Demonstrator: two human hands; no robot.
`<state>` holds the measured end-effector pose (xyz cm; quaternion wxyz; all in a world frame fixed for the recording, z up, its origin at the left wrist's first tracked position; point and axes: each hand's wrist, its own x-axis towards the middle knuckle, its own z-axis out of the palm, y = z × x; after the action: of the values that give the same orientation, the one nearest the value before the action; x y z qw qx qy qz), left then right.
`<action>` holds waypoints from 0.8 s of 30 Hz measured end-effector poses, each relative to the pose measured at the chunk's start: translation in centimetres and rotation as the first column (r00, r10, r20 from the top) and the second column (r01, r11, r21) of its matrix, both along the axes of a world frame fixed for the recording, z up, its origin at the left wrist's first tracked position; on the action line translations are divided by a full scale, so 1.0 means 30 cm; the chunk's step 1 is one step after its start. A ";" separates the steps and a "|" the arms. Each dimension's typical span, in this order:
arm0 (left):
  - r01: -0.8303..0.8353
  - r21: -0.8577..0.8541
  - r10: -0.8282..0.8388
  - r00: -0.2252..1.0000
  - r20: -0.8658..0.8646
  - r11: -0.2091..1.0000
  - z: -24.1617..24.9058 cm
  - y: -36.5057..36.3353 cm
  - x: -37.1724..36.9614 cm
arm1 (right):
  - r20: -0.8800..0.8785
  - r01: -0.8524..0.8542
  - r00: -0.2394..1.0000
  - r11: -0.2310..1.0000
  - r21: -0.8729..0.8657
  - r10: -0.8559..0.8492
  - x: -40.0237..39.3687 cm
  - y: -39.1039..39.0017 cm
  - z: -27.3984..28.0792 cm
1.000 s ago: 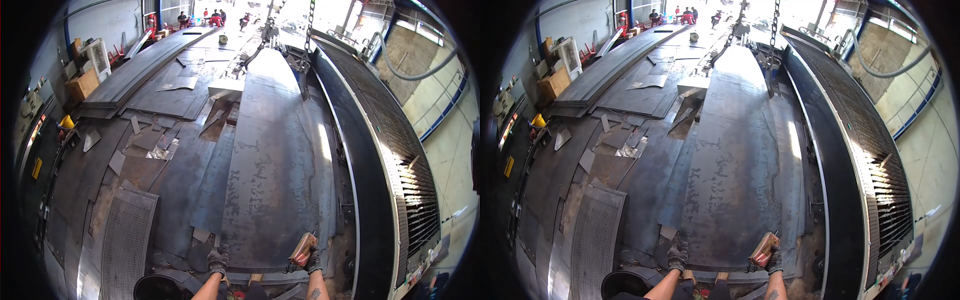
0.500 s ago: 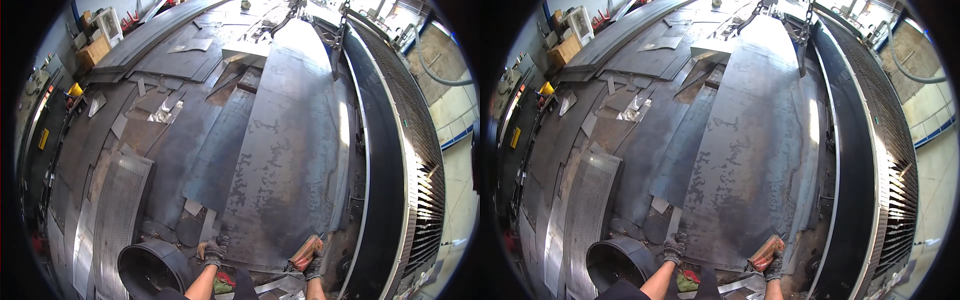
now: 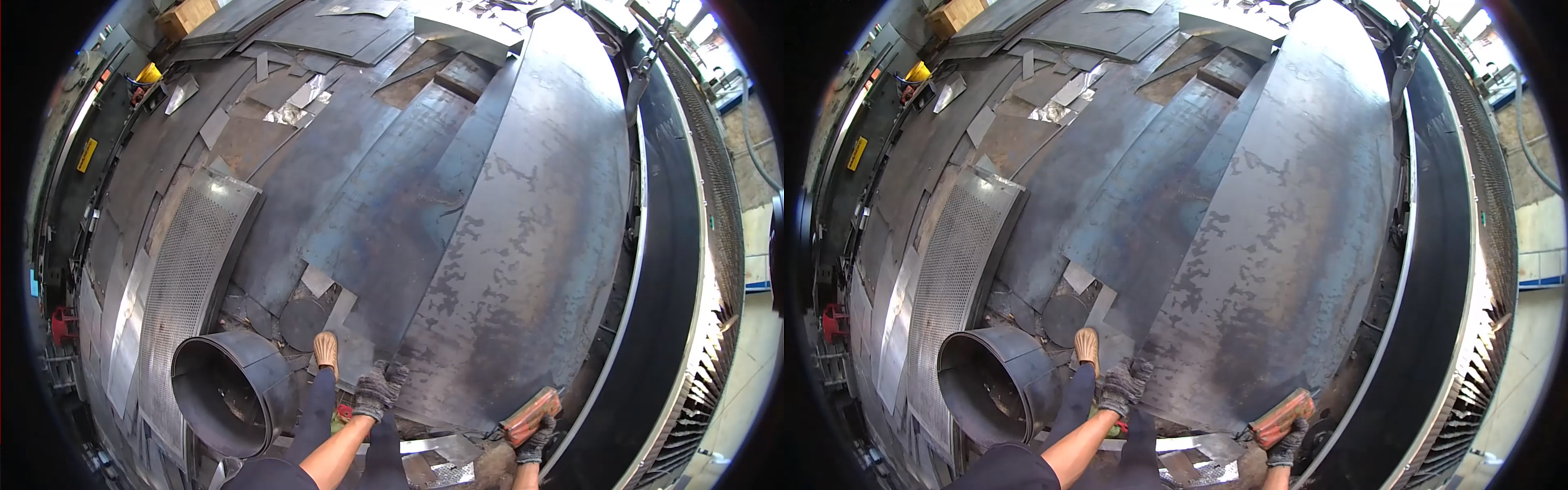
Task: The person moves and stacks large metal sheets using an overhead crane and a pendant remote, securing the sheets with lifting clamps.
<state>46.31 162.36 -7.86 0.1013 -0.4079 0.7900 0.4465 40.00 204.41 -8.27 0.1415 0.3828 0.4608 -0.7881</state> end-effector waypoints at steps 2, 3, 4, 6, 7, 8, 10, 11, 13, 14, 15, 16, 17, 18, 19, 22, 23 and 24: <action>0.002 0.012 -0.002 1.000 -0.027 1.000 -0.066 0.032 0.003 | -0.026 0.001 1.000 0.992 0.123 0.002 -0.007 0.013 -0.007; 0.000 0.025 0.001 0.998 -0.061 1.000 -0.095 0.048 0.014 | -0.041 -0.004 0.999 0.993 0.117 0.008 -0.008 0.022 -0.009; -0.004 0.014 0.005 0.997 -0.070 1.000 -0.122 0.063 0.018 | -0.041 0.005 0.999 0.993 0.122 0.000 -0.005 0.037 -0.016; 0.028 0.010 -0.027 0.999 -0.039 1.000 -0.130 0.063 -0.005 | -0.038 0.000 0.999 0.987 0.160 0.007 -0.016 0.040 -0.024; 0.040 -0.023 -0.041 0.998 -0.050 0.999 -0.150 0.075 0.002 | -0.036 0.008 0.999 0.987 0.164 -0.002 -0.010 0.068 -0.052; 0.047 -0.023 -0.048 0.998 -0.050 0.999 -0.171 0.088 0.004 | -0.038 0.000 0.999 0.986 0.169 0.006 -0.017 0.090 -0.072; 0.055 -0.095 -0.065 0.992 -0.112 0.994 -0.214 0.095 0.010 | -0.044 0.016 0.999 0.982 0.189 -0.007 -0.008 0.107 -0.121; 0.061 -0.092 -0.071 0.991 -0.115 0.994 -0.230 0.095 0.007 | -0.046 0.023 0.999 0.981 0.192 -0.014 -0.003 0.121 -0.152; 0.061 -0.103 -0.072 0.992 -0.106 0.993 -0.249 0.090 -0.004 | -0.035 0.013 0.999 0.961 0.276 -0.003 -0.007 0.149 -0.199; 0.067 -0.063 -0.072 0.994 -0.078 0.996 -0.246 0.086 -0.009 | -0.038 0.023 0.999 0.959 0.282 -0.013 -0.003 0.141 -0.200; 0.075 -0.058 -0.079 0.994 -0.079 0.996 -0.254 0.090 -0.015 | -0.043 0.031 0.999 0.972 0.233 -0.022 -0.016 0.114 -0.179; 0.065 -0.044 -0.068 0.995 -0.077 0.997 -0.258 0.087 -0.017 | -0.046 0.038 0.999 0.982 0.187 -0.030 -0.016 0.092 -0.160; 0.052 -0.028 -0.054 0.996 -0.073 0.998 -0.253 0.084 -0.022 | -0.044 0.042 0.998 0.980 0.196 -0.034 -0.010 0.092 -0.158; 0.055 -0.020 -0.056 0.996 -0.074 0.998 -0.244 0.077 -0.030 | -0.024 0.052 0.999 0.980 0.193 -0.048 -0.012 0.093 -0.161; 0.058 0.012 -0.058 0.998 -0.034 0.998 -0.230 0.068 -0.053 | -0.006 0.062 0.998 0.980 0.188 -0.062 -0.028 0.097 -0.157; 0.061 0.027 -0.060 0.998 -0.031 0.998 -0.237 0.065 -0.062 | 0.014 0.052 0.998 0.990 0.134 -0.055 -0.026 0.089 -0.159; 0.055 0.006 -0.055 0.997 -0.056 0.998 -0.242 0.060 -0.060 | 0.040 0.040 0.998 0.996 0.080 -0.043 -0.023 0.091 -0.175; 0.048 0.011 -0.047 0.997 -0.057 0.999 -0.241 0.055 -0.057 | 0.019 0.004 1.000 0.997 0.078 -0.006 -0.022 0.092 -0.192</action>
<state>44.60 164.02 -15.10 0.0918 -0.3754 0.7992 0.4604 39.35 207.18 -14.03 0.1290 0.3968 0.4888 -0.7661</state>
